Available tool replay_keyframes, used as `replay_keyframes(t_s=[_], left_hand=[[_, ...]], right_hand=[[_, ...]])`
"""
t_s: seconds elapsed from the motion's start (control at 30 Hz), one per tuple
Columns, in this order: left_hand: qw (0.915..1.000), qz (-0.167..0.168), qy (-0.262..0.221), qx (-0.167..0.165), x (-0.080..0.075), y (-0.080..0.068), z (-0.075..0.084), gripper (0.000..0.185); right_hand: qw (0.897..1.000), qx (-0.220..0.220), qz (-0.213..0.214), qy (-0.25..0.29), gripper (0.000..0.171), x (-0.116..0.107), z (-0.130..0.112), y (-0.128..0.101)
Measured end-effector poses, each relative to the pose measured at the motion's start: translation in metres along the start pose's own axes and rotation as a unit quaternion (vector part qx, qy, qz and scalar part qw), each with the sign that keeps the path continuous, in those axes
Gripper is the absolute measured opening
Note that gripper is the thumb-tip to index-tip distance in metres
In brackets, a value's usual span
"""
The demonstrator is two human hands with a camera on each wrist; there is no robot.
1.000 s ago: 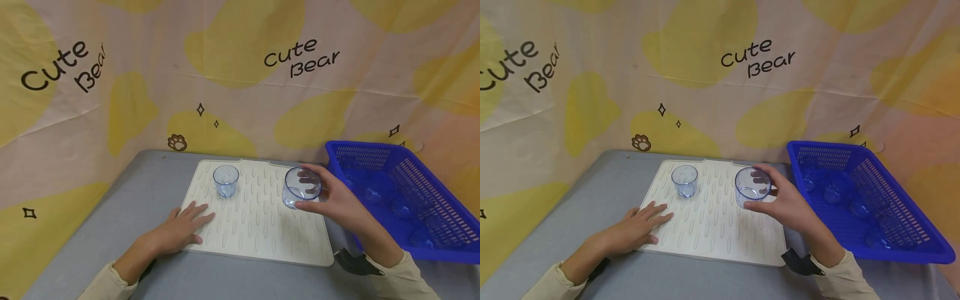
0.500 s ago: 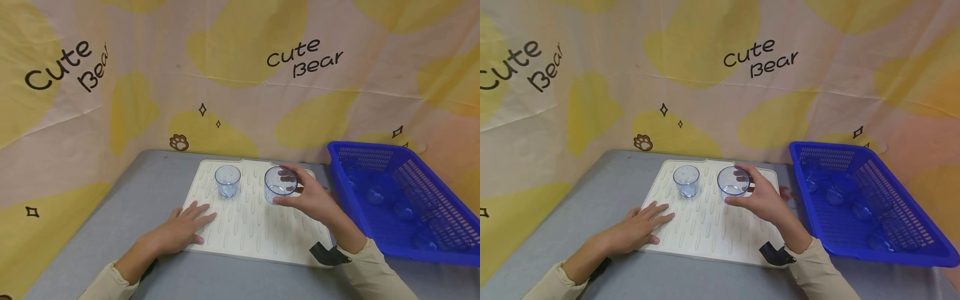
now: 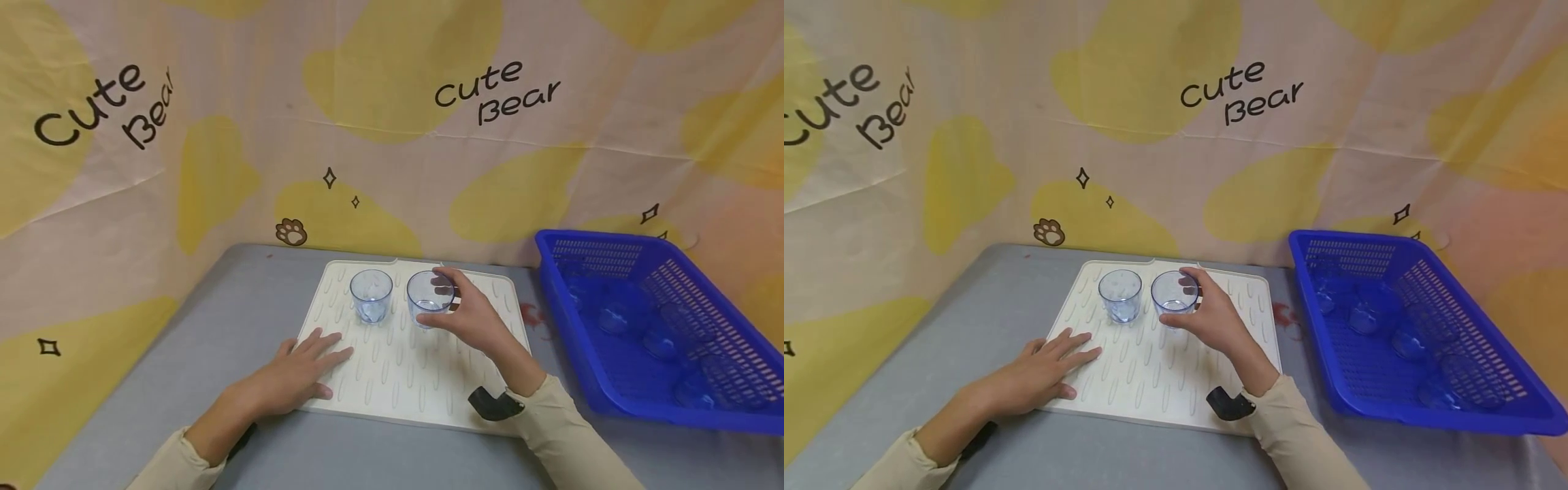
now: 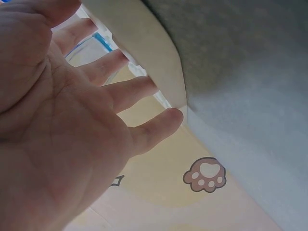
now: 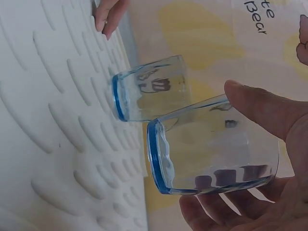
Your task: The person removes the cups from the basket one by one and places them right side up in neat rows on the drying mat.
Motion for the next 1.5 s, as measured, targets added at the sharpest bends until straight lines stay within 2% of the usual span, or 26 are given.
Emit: replay_keyframes(t_s=[0.3, 0.5, 0.67, 0.93, 1.5], left_hand=[[1.0000, 0.005, 0.004, 0.003, -0.001, 0.000, 0.001, 0.068], [0.9997, 0.012, -0.003, 0.020, -0.001, 0.000, 0.005, 0.068], [0.9998, 0.011, 0.000, 0.015, -0.002, 0.000, 0.006, 0.069], [0.9997, 0.014, 0.011, 0.018, -0.004, 0.002, 0.006, 0.069], [1.0000, 0.003, 0.001, 0.000, 0.000, 0.001, 0.001, 0.069]], right_hand=[[1.000, 0.014, 0.013, 0.011, 0.084, 0.012, 0.012, 0.014], [0.999, 0.038, 0.022, 0.012, 0.085, 0.013, 0.026, 0.016], [0.999, 0.043, 0.022, 0.005, 0.086, 0.015, 0.031, 0.016], [0.999, 0.038, 0.025, 0.003, 0.085, 0.019, 0.033, 0.018], [0.999, 0.040, 0.027, 0.003, 0.087, 0.025, 0.033, 0.019]])
Point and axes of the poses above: each hand's wrist, its own y-axis towards the middle knuckle, its own x-axis out of the palm, z = x × y, the point moved 7 cm from there along y, towards the middle knuckle, and after that the axes turned 4 degrees about y, right-handed, at the moved point
